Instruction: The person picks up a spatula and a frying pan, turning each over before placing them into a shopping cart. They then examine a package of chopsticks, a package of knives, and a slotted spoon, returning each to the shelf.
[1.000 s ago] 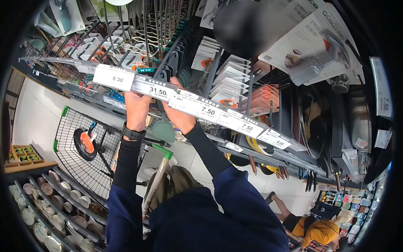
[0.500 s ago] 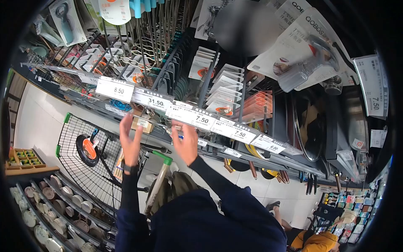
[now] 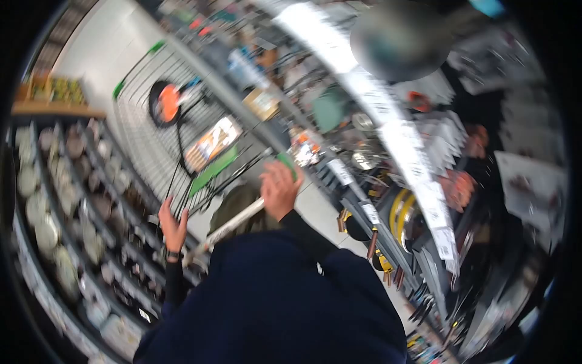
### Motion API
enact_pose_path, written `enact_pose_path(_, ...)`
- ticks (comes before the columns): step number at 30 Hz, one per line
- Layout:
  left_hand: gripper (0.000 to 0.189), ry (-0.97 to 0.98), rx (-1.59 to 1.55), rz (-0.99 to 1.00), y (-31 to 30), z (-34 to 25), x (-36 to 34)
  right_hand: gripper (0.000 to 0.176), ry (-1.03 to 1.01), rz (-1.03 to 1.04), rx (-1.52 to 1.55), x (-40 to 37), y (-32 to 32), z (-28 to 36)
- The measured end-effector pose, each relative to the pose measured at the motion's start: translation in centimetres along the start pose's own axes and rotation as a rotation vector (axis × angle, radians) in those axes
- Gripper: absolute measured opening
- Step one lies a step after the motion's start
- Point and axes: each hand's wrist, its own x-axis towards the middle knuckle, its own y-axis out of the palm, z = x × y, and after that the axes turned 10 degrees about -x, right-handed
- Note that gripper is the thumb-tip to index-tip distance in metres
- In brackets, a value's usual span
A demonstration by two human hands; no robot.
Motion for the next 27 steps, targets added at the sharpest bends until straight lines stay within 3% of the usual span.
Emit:
enact_pose_path(6, 0.057, -0.164, 0.13, 0.018, 0.6, 3.0, -5.6, 0.018, -0.132, 0.008, -0.058, 0.7, 0.8, 0.8)
enact_pose_path(9, 0.051, -0.174, 0.067, -0.018, 0.1, 2.4, -4.8, 0.018, -0.165, 0.053, -0.079, 1.4, 0.8, 1.7)
enact_pose_path(10, 0.039, -0.128, 0.085, -0.069, 0.1, 2.2, -4.5, 0.018, -0.165, 0.06, -0.097, 1.9, 0.9, 1.9)
enact_pose_path(14, 0.023, -0.018, 0.126, -0.18, -1.0, 1.0, -3.1, 0.02, -0.187, 0.107, -0.096, 3.2, 1.6, 2.7)
enact_pose_path(27, 0.017, -0.051, 0.181, -0.241, -4.9, 6.6, 4.8, 0.048, -0.512, 0.307, -0.074, 12.3, 7.9, 10.6)
